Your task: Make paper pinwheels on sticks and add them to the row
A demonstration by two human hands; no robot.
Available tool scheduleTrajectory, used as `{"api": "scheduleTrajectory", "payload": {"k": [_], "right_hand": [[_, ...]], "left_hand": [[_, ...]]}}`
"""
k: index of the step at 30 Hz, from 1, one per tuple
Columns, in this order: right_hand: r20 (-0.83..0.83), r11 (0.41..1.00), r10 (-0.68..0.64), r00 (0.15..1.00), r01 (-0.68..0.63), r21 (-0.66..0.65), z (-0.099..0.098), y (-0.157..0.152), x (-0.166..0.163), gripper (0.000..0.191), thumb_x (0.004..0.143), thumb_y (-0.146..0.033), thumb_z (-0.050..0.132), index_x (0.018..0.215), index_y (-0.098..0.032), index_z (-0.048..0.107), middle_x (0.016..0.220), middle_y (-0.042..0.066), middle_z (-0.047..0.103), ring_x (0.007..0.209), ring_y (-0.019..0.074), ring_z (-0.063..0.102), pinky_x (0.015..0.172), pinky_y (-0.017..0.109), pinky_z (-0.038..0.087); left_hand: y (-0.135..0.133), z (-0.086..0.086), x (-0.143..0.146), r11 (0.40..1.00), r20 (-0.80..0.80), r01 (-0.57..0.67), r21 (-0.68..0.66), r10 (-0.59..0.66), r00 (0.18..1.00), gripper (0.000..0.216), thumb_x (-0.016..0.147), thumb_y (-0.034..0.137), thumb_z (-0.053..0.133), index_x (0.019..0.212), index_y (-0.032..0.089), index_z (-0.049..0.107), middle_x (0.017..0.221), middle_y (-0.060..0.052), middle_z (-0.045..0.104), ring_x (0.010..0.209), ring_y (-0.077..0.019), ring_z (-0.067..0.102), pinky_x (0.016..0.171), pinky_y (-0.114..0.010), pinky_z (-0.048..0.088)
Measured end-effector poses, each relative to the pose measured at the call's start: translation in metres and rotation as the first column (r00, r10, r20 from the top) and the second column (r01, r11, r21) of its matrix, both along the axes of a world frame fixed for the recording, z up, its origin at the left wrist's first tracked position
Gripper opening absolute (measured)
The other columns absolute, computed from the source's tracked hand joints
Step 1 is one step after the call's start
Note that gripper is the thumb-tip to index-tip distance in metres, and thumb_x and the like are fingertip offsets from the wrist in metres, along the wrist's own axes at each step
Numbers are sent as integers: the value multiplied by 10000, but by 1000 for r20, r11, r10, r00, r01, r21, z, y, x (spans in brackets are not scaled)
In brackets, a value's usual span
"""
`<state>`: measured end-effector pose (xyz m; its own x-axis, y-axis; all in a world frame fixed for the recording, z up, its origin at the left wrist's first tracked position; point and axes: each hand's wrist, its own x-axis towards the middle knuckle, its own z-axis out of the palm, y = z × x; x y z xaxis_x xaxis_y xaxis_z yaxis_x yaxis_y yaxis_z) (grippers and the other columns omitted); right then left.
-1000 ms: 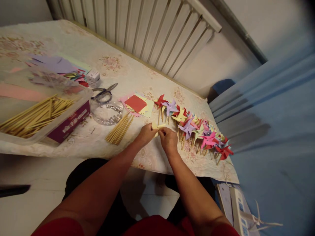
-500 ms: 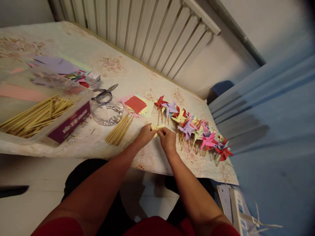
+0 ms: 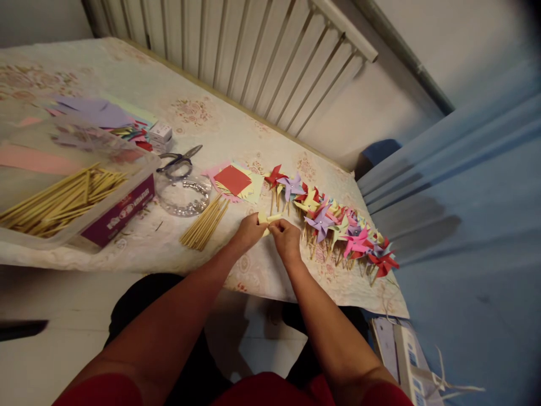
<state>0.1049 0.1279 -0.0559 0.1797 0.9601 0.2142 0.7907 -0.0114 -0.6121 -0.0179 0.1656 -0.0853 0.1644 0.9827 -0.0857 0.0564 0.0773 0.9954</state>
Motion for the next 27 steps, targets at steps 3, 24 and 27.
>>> {"api": "scheduleTrajectory", "payload": {"k": [3, 24, 27], "right_hand": [[-102, 999, -28, 994, 23, -49, -1, 3, -1, 166, 788, -274, 568, 686, -177, 656, 611, -28, 603, 570, 123, 504, 579, 222, 357], [288, 990, 129, 949, -139, 15, 10, -1, 0, 146, 842, -272, 558, 796, -208, 681, 813, 24, 669, 741, 155, 550, 665, 249, 346], [145, 997, 76, 987, -77, 2, 4, 3, -1, 155, 825, -264, 556, 739, -198, 667, 712, -1, 640, 668, 141, 534, 638, 240, 351]], "left_hand": [[0, 0, 0, 1000, -1, 1, 0, -1, 1000, 179, 678, 177, 595, 835, 137, 671, 772, -34, 683, 757, -174, 586, 686, -251, 460], [3, -2, 0, 1000, -110, -9, 26, 11, 994, 158, 717, 182, 575, 829, 113, 663, 786, -40, 674, 715, -145, 560, 651, -229, 432], [3, -3, 0, 999, -103, -27, 31, 30, 994, 175, 713, 184, 573, 843, 111, 666, 780, -38, 670, 713, -147, 559, 648, -231, 434]]}}
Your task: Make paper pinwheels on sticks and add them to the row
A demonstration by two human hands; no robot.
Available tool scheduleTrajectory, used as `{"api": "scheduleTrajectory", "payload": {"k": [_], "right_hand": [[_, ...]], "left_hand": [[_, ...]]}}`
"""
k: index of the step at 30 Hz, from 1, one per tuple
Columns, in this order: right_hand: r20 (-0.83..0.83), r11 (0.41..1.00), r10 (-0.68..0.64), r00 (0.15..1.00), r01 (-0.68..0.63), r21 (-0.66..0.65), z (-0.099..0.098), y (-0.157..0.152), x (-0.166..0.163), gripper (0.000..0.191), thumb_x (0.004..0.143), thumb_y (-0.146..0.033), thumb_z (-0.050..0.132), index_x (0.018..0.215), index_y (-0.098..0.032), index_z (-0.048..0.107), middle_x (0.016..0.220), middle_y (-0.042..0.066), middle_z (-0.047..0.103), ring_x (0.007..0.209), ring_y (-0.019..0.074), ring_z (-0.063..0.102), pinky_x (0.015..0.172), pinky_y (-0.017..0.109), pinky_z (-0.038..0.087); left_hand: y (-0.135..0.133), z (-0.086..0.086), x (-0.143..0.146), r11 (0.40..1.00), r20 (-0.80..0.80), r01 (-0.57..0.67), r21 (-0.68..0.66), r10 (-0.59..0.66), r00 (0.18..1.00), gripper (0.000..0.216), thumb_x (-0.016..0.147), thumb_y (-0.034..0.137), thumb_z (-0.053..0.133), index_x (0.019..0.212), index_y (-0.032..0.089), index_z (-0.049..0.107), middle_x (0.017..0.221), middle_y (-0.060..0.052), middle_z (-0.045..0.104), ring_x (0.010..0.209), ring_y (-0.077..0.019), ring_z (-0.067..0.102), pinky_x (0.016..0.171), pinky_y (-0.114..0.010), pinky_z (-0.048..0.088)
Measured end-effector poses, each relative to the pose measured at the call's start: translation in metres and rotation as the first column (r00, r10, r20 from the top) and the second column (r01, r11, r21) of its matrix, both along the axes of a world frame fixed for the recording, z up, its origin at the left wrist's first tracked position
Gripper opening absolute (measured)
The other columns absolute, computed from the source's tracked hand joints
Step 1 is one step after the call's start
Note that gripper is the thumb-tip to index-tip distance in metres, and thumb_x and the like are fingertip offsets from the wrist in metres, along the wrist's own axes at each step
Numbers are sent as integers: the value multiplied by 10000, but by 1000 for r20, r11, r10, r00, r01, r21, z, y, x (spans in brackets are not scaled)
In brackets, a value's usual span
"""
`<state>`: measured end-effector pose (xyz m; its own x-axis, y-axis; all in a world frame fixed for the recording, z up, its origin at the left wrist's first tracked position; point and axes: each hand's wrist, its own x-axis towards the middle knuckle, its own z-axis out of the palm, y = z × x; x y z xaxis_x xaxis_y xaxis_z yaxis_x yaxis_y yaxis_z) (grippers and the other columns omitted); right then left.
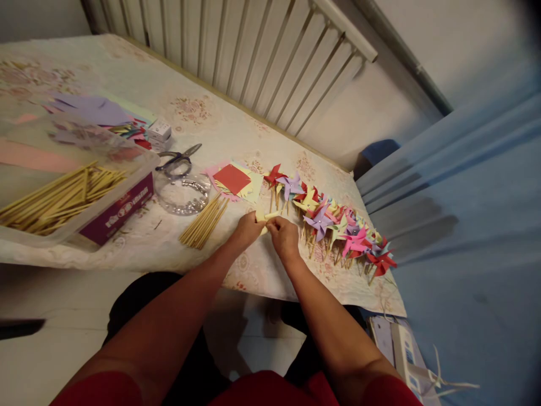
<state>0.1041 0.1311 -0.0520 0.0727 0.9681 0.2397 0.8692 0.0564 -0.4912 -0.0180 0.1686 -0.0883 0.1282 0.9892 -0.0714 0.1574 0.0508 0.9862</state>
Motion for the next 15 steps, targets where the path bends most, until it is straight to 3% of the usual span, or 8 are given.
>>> {"api": "scheduleTrajectory", "payload": {"k": [4, 9, 11, 15], "right_hand": [[-247, 992, -109, 963, 90, -86, -9, 7, -2, 149, 787, -264, 572, 685, -183, 647, 622, -30, 595, 584, 120, 496, 594, 223, 356], [39, 999, 24, 999, -25, 25, 0, 2, -1, 137, 812, -265, 568, 724, -208, 657, 712, -1, 637, 663, 144, 523, 632, 246, 338], [82, 998, 44, 996, -47, 40, 1, 1, -1, 133, 816, -268, 568, 737, -213, 659, 749, 6, 648, 689, 149, 532, 646, 249, 340], [-177, 997, -65, 982, 56, -56, -6, 7, -3, 136, 788, -259, 578, 687, -194, 643, 652, -23, 616, 608, 129, 509, 609, 230, 358]], "left_hand": [[0, -2, -1, 1000, -13, -2, -2, 2, 1000, 186, 710, 183, 564, 844, 104, 667, 774, -38, 667, 709, -148, 559, 642, -233, 435], [2, -3, 0, 1000, -10, 0, 1, 0, 1000, 230, 725, 190, 567, 902, 90, 673, 856, -68, 697, 783, -168, 596, 660, -232, 447], [2, -2, -1, 1000, -17, -1, -7, 1, 1000, 244, 726, 190, 567, 916, 83, 676, 869, -75, 702, 796, -172, 604, 671, -235, 454], [0, 1, -2, 1000, -31, -6, -7, 5, 1000, 271, 730, 190, 566, 952, 86, 682, 875, -70, 704, 813, -173, 610, 714, -248, 471]]}}
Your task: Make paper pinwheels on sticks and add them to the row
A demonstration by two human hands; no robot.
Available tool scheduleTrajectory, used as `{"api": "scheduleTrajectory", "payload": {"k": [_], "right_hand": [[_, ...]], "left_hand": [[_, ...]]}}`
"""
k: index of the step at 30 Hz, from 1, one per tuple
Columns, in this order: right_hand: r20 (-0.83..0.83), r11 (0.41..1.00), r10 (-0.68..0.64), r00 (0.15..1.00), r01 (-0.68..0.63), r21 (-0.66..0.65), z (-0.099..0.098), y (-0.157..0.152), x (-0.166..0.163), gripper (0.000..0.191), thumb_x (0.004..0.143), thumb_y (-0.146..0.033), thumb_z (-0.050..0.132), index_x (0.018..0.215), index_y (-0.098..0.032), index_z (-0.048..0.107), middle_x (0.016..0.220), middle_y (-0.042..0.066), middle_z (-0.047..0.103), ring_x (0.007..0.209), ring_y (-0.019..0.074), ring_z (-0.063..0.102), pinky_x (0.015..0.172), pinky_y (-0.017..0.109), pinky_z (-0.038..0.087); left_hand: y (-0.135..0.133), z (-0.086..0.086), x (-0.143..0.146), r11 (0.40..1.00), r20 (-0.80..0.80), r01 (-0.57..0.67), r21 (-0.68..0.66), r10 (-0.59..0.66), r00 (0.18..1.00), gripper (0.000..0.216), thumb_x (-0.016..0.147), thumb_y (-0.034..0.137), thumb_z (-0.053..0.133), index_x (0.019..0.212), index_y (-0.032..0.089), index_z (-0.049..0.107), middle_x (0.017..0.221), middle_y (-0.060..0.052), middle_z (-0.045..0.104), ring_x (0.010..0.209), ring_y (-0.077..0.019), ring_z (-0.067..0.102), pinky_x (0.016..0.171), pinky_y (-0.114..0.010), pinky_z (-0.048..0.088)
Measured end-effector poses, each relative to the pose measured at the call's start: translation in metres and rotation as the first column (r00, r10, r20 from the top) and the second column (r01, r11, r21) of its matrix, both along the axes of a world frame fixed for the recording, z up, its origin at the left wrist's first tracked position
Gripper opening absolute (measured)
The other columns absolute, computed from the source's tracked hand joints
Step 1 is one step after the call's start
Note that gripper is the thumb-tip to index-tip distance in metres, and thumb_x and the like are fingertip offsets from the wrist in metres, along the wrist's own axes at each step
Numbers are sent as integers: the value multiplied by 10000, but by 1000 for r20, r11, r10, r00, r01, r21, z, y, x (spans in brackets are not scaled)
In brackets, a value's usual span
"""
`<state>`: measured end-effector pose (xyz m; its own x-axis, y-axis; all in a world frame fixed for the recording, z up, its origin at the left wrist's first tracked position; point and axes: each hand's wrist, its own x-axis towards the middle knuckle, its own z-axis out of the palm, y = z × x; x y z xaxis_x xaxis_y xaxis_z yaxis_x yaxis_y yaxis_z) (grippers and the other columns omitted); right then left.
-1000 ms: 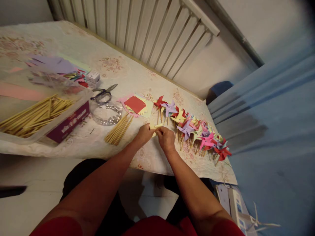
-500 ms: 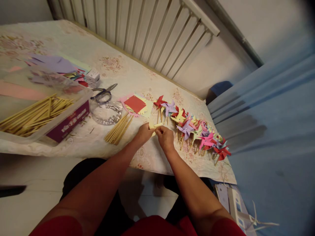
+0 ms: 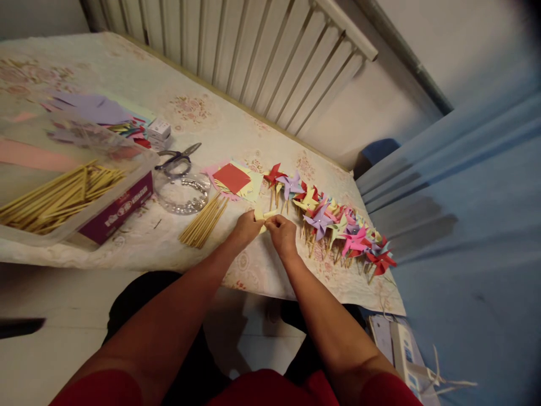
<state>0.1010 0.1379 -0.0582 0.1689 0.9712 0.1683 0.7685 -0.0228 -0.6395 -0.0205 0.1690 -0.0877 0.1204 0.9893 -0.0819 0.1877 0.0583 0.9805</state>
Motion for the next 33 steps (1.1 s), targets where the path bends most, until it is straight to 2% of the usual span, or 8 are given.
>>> {"api": "scheduleTrajectory", "payload": {"k": [3, 9, 14, 16, 20, 22, 28, 33], "right_hand": [[-81, 998, -46, 996, 43, -46, -2, 3, -1, 129, 768, -258, 591, 674, -186, 644, 616, -32, 601, 576, 125, 493, 582, 226, 354], [250, 990, 104, 963, -125, 71, 6, -3, 2, 125, 803, -266, 574, 739, -213, 668, 762, 7, 658, 705, 150, 539, 656, 246, 347], [-26, 1000, -13, 1000, 13, -29, -4, 5, 1, 152, 786, -278, 566, 687, -192, 643, 635, -29, 607, 598, 124, 504, 600, 222, 357], [-42, 999, -24, 999, 22, -45, -5, 6, 0, 160, 789, -283, 560, 686, -193, 643, 623, -34, 597, 589, 122, 498, 595, 221, 358], [239, 993, 91, 967, -105, 46, 5, 0, 0, 143, 821, -285, 564, 743, -211, 659, 748, 4, 643, 702, 150, 534, 660, 247, 356], [280, 990, 110, 954, -131, 59, 8, -2, 0, 138, 824, -287, 568, 751, -213, 659, 778, 13, 649, 727, 157, 537, 672, 254, 358], [-160, 994, -67, 985, 52, -98, -1, 9, -1, 120, 732, -273, 601, 646, -193, 628, 576, -52, 559, 558, 116, 464, 570, 224, 346], [-120, 998, -19, 993, 13, -55, 2, 10, 2, 107, 714, -266, 610, 652, -189, 652, 569, -57, 559, 558, 111, 462, 575, 229, 327]], "left_hand": [[-1, 1, -1, 1000, 24, -6, -9, 6, 1000, 279, 717, 175, 572, 958, 97, 689, 859, -58, 705, 820, -174, 612, 733, -255, 479], [-1, 3, 0, 999, 51, -27, -32, 29, 998, 257, 700, 166, 591, 924, 100, 699, 839, -58, 711, 829, -186, 623, 748, -260, 487], [0, 3, 0, 998, 62, -31, -59, 35, 997, 279, 696, 163, 601, 952, 107, 697, 855, -64, 719, 853, -198, 634, 760, -270, 493], [0, 3, 0, 998, 71, -34, -59, 38, 997, 286, 691, 157, 602, 957, 109, 696, 860, -66, 721, 867, -202, 635, 764, -270, 495], [0, 3, 0, 998, 98, -39, -52, 44, 994, 275, 685, 151, 603, 940, 110, 697, 847, -63, 722, 874, -204, 635, 755, -264, 496], [0, 3, 0, 998, 107, -39, -57, 45, 993, 273, 686, 154, 605, 939, 108, 695, 842, -60, 722, 874, -202, 633, 749, -260, 495], [0, 2, -1, 997, 89, -38, -61, 44, 995, 294, 684, 160, 609, 960, 103, 689, 863, -70, 720, 871, -198, 626, 746, -256, 488], [1, 0, -1, 999, 91, -9, -49, 13, 996, 281, 697, 184, 606, 952, 101, 689, 857, -64, 714, 827, -188, 619, 722, -257, 484]]}}
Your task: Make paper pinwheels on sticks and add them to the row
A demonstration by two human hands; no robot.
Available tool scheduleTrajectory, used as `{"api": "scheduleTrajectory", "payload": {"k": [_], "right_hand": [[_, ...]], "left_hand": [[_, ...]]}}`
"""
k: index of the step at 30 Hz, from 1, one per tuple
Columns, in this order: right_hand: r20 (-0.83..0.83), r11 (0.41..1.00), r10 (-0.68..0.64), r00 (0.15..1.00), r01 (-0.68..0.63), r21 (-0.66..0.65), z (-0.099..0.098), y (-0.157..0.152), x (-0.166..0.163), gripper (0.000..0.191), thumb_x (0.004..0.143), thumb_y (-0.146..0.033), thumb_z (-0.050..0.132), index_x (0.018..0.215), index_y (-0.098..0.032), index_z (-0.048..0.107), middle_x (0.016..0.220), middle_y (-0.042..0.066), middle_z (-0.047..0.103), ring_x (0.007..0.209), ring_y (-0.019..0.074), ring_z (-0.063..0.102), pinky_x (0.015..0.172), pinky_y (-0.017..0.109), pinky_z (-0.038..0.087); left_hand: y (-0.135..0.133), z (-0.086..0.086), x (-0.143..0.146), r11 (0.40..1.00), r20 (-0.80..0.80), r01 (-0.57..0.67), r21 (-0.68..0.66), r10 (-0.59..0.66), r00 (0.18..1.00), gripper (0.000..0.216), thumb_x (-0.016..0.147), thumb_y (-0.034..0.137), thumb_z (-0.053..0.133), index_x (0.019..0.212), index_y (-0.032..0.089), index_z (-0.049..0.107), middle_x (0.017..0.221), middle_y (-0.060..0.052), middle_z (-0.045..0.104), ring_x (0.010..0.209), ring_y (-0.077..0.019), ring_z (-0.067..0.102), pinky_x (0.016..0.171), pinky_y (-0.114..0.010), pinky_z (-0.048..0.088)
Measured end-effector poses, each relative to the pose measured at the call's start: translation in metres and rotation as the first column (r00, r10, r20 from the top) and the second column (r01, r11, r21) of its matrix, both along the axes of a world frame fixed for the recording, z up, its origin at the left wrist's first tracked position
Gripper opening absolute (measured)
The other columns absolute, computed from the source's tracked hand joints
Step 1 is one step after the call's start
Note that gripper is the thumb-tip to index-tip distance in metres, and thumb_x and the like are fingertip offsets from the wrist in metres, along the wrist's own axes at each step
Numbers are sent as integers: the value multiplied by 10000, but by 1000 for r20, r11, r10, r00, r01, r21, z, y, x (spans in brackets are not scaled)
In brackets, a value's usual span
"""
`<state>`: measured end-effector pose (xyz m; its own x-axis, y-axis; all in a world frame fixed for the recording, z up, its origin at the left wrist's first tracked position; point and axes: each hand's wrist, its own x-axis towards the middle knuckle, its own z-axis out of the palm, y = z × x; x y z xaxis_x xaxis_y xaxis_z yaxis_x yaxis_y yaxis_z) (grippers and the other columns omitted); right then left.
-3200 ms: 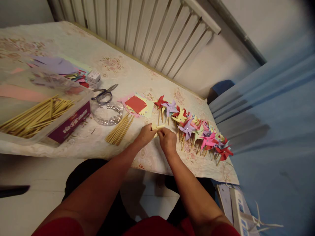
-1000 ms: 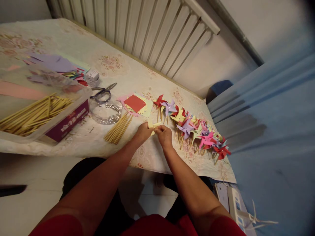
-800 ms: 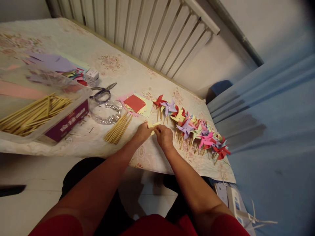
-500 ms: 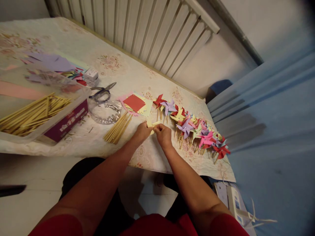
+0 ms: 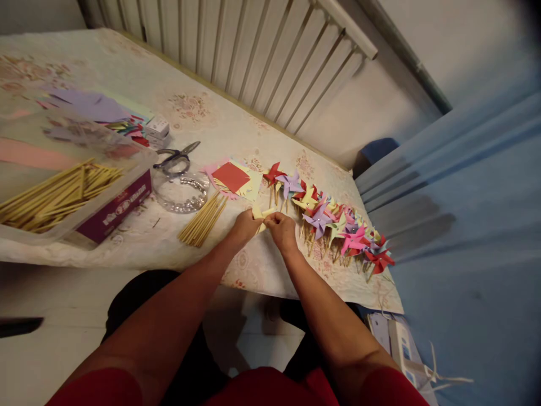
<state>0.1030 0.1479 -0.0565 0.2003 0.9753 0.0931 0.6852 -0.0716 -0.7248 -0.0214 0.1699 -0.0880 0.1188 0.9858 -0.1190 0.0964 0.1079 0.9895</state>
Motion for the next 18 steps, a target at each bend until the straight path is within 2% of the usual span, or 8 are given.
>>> {"api": "scheduleTrajectory", "payload": {"k": [5, 7, 9, 10, 12, 15, 18], "right_hand": [[147, 998, 16, 989, -24, 53, 3, -6, 0, 117, 743, -272, 604, 665, -195, 645, 615, -36, 579, 597, 126, 490, 610, 243, 347], [207, 991, -46, 977, 18, 133, 2, -7, 1, 103, 715, -287, 646, 698, -186, 640, 692, -7, 604, 668, 145, 516, 660, 257, 379], [196, 975, -130, 972, 89, 205, -1, -6, 3, 218, 656, -308, 707, 814, -168, 653, 826, 36, 636, 758, 168, 540, 717, 277, 408], [150, 970, -162, 975, 129, 206, -1, -5, 4, 321, 622, -320, 733, 887, -157, 655, 889, 56, 644, 785, 176, 549, 732, 285, 420], [-4, 978, -175, 985, 174, 117, -3, -4, 7, 465, 570, -348, 763, 973, -145, 650, 934, 71, 656, 783, 177, 562, 720, 286, 436], [-314, 994, -104, 944, 87, -67, -4, -4, 9, 409, 575, -405, 737, 885, -147, 666, 793, 25, 659, 683, 149, 549, 635, 258, 420], [-510, 994, -58, 858, 4, -107, -4, -7, 7, 313, 584, -417, 717, 739, -155, 645, 614, -40, 576, 563, 105, 461, 551, 230, 350]], "left_hand": [[1, 0, 0, 1000, -9, -8, 2, 8, 1000, 262, 684, 173, 614, 926, 101, 685, 835, -57, 706, 805, -177, 611, 704, -244, 472], [1, 1, 0, 1000, -9, 4, 12, -3, 1000, 251, 685, 176, 610, 914, 103, 683, 834, -57, 703, 790, -175, 609, 692, -244, 469], [1, 1, 0, 1000, -6, 16, 22, -15, 1000, 242, 695, 188, 601, 908, 104, 680, 834, -61, 700, 766, -173, 604, 675, -249, 465], [0, 1, 0, 1000, -4, 19, 23, -19, 1000, 237, 700, 195, 597, 903, 103, 679, 831, -63, 698, 754, -171, 601, 666, -251, 463], [0, 0, 0, 1000, 9, 15, 16, -15, 1000, 228, 702, 202, 599, 892, 106, 678, 819, -61, 694, 741, -169, 597, 658, -253, 461], [-1, 0, 1, 1000, 58, 9, -1, -8, 998, 224, 687, 196, 618, 886, 113, 679, 800, -45, 692, 762, -170, 600, 678, -254, 468], [-1, 0, 1, 1000, 96, 19, -5, -18, 995, 235, 682, 191, 629, 897, 112, 681, 797, -42, 695, 794, -182, 610, 700, -264, 479]]}}
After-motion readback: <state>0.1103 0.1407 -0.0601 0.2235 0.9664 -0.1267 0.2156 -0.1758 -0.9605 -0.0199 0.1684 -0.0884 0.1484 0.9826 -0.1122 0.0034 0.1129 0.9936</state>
